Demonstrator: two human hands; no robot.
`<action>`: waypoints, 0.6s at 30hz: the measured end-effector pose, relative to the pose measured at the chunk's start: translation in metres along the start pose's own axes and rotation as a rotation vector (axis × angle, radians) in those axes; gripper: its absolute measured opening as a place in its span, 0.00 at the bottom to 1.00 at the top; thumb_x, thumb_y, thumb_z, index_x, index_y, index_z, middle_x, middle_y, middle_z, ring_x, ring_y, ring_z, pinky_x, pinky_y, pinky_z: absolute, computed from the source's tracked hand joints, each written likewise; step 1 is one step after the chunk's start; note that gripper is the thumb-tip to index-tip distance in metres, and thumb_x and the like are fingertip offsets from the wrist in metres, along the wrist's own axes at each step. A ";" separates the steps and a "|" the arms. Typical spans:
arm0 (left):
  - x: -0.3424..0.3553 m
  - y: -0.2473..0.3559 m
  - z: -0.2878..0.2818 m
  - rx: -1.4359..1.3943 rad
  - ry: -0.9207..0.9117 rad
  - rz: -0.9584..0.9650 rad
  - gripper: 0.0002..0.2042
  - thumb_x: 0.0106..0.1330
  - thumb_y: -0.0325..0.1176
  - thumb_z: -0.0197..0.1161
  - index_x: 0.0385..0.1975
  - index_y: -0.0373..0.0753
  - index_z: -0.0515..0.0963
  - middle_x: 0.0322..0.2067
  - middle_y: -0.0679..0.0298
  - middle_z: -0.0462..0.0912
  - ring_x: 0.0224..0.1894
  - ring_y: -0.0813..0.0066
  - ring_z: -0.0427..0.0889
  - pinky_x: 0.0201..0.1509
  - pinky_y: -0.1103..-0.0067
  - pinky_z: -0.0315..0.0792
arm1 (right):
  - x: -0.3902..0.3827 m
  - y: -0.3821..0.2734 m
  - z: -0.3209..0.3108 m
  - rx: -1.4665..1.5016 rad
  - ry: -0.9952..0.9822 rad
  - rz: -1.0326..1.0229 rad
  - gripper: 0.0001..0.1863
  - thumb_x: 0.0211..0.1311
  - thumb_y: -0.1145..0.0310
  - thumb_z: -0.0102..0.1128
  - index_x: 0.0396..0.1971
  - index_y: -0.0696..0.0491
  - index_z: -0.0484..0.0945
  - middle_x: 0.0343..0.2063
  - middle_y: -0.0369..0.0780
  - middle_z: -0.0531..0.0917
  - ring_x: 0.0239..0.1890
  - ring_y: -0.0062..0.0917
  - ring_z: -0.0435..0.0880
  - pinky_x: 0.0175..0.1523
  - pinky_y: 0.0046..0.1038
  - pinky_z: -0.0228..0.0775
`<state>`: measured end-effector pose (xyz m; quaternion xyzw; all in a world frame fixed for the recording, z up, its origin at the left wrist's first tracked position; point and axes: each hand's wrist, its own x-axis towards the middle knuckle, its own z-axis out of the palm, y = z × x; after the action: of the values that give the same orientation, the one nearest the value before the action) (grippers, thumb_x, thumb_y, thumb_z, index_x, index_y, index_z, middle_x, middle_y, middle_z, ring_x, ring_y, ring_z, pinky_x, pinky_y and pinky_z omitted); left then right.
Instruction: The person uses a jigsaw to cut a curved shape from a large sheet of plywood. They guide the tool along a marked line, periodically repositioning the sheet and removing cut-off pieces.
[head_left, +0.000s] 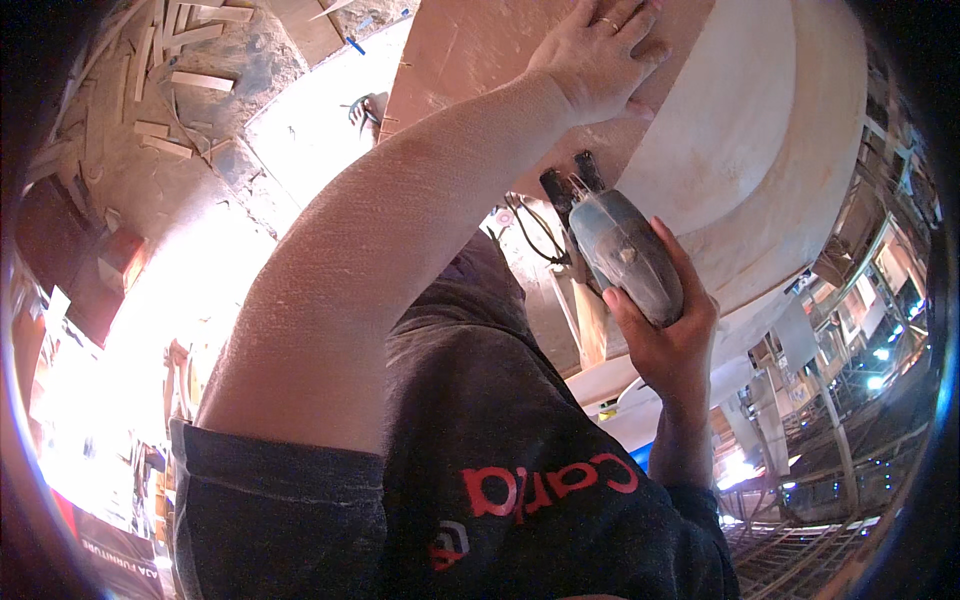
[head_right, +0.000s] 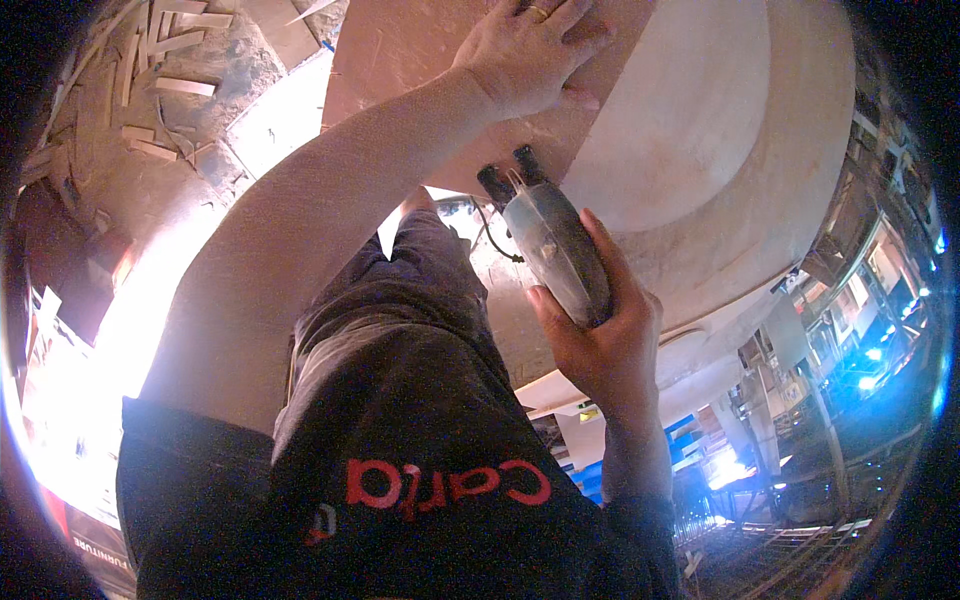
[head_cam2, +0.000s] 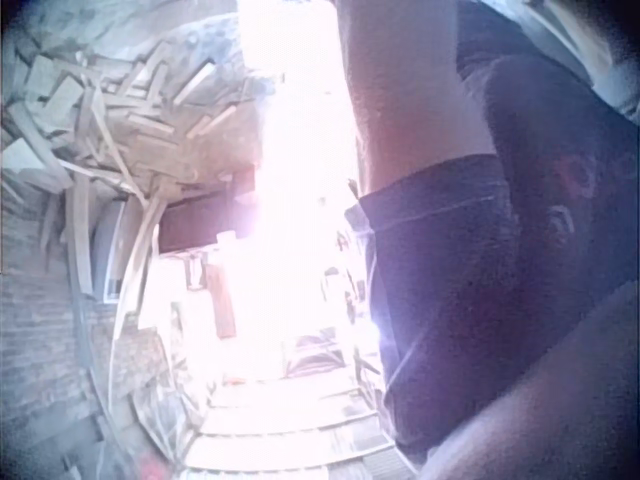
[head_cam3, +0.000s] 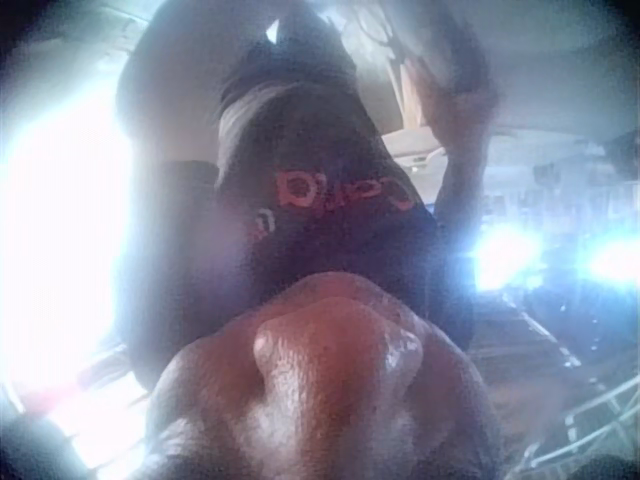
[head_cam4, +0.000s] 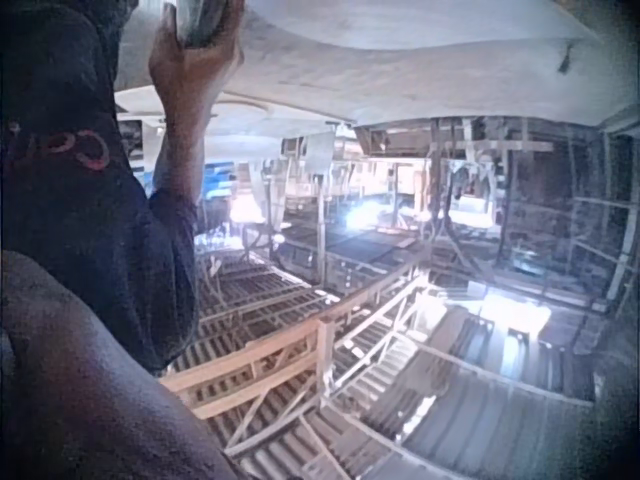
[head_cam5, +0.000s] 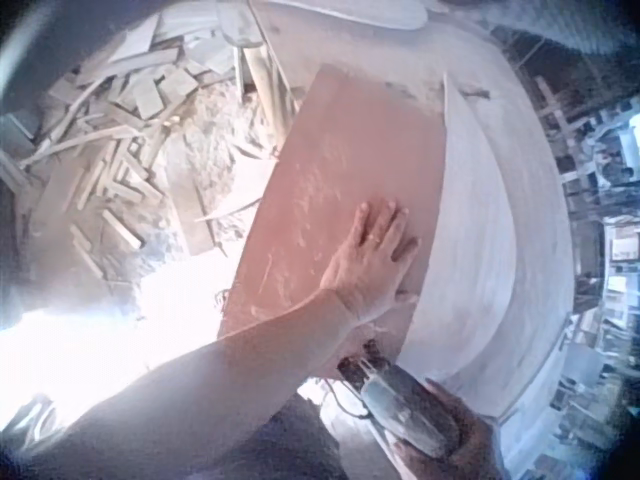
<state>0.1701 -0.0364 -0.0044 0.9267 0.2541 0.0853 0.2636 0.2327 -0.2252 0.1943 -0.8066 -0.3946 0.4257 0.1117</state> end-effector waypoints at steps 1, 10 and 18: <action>0.002 0.001 -0.001 0.000 -0.013 -0.006 0.39 0.65 0.64 0.60 0.71 0.44 0.69 0.77 0.48 0.54 0.81 0.50 0.46 0.82 0.48 0.36 | 0.000 -0.001 -0.001 0.006 0.006 0.001 0.39 0.54 0.72 0.76 0.68 0.57 0.71 0.50 0.52 0.87 0.52 0.35 0.89 0.55 0.36 0.80; 0.005 0.005 -0.002 0.019 -0.045 -0.001 0.40 0.66 0.63 0.59 0.72 0.43 0.68 0.77 0.46 0.53 0.81 0.49 0.45 0.81 0.46 0.35 | -0.011 0.000 -0.034 0.023 -0.035 0.012 0.40 0.53 0.71 0.77 0.68 0.56 0.72 0.51 0.52 0.86 0.53 0.37 0.88 0.57 0.36 0.80; 0.002 0.006 -0.001 0.011 -0.016 0.011 0.39 0.67 0.63 0.58 0.72 0.42 0.67 0.77 0.45 0.52 0.81 0.47 0.44 0.81 0.44 0.34 | -0.006 0.004 -0.044 -0.034 -0.061 -0.034 0.39 0.55 0.68 0.76 0.68 0.54 0.72 0.52 0.52 0.86 0.53 0.35 0.88 0.56 0.38 0.80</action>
<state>0.1745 -0.0395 -0.0001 0.9300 0.2475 0.0777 0.2603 0.2673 -0.2255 0.2232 -0.7880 -0.4189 0.4414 0.0930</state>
